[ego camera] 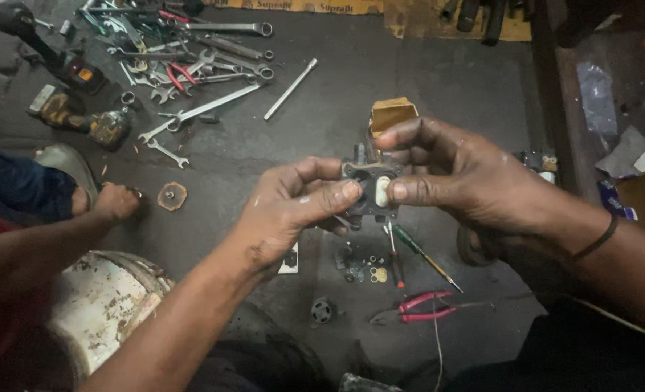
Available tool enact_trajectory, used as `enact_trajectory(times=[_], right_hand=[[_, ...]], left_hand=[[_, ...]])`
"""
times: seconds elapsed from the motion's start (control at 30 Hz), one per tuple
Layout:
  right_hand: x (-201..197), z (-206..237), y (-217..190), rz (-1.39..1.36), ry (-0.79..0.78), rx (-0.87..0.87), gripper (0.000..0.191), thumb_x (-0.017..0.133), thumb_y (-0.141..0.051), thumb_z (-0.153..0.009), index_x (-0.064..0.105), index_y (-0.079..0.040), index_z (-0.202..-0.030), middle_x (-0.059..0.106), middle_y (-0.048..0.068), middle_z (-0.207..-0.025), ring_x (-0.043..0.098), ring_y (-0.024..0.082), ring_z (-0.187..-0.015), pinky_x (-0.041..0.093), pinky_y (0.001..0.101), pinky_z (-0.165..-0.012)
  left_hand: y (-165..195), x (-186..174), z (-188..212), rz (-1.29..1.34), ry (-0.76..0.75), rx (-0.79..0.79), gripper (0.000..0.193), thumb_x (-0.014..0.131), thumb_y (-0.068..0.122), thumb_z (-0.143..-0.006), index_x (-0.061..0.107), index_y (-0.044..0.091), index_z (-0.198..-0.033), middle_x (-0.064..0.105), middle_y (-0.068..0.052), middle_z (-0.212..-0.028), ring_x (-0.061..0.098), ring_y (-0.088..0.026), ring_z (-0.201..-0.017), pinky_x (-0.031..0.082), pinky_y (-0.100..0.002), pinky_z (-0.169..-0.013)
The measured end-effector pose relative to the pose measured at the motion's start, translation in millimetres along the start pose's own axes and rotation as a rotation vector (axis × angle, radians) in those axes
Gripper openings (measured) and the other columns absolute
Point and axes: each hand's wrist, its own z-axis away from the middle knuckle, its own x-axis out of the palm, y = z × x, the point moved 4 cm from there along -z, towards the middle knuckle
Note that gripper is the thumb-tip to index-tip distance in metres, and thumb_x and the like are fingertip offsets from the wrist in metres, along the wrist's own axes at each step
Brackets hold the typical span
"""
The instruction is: The person assembles a carburetor by hand, inserting small gaskets and components into the main body. They use pliers to adjust a metal clip and fit the assembly together, working on a cluttered floor workspace.
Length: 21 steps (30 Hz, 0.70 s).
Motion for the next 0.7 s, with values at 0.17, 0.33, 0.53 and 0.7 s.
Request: enact_trajectory(times=[0.17, 0.33, 0.53, 0.7], right_hand=[[0.0, 1.7, 0.6, -0.148, -0.061, -0.034, 0.061, 0.082, -0.019, -0.084, 0.055, -0.006, -0.137, 0.067, 0.016, -0.120, 0.066, 0.027, -0.118, 0.058, 0.0405, -0.099], [1.3, 4.4, -0.1, -0.176, 0.078, -0.010, 0.052, 0.079, -0.016, -0.077, 0.056, -0.007, -0.123, 0.062, 0.011, -0.105, 0.065, 0.021, -0.102, 0.057, 0.0362, -0.092], [3.8, 6.2, -9.0, -0.098, 0.135, -0.036, 0.050, 0.076, -0.011, -0.076, 0.055, -0.006, -0.121, 0.062, 0.011, -0.108, 0.066, 0.021, -0.103, 0.060, 0.0385, -0.090], [8.9, 8.7, -16.1, -0.073, 0.029, -0.122, 0.058, 0.076, -0.005, -0.078, 0.053, -0.007, -0.131, 0.063, 0.014, -0.118, 0.066, 0.024, -0.115, 0.056, 0.0380, -0.096]], left_hand=[[0.9, 3.7, 2.2, 0.025, -0.001, 0.005, 0.052, 0.079, 0.028, -0.085, 0.067, -0.005, -0.123, 0.076, -0.012, -0.096, 0.072, -0.016, -0.083, 0.059, -0.031, -0.072], [0.8, 6.0, 3.5, 0.024, 0.037, 0.030, 0.048, 0.078, 0.029, -0.089, 0.070, -0.004, -0.122, 0.075, -0.010, -0.097, 0.069, -0.014, -0.086, 0.057, -0.030, -0.074], [1.0, 6.5, 2.1, 0.043, 0.058, 0.013, 0.058, 0.082, 0.030, -0.081, 0.067, -0.002, -0.127, 0.077, -0.010, -0.101, 0.071, -0.015, -0.090, 0.055, -0.032, -0.072], [1.4, 6.8, 0.5, 0.131, 0.109, -0.019, 0.065, 0.082, 0.033, -0.079, 0.065, -0.003, -0.131, 0.077, -0.013, -0.102, 0.072, -0.020, -0.086, 0.057, -0.032, -0.070]])
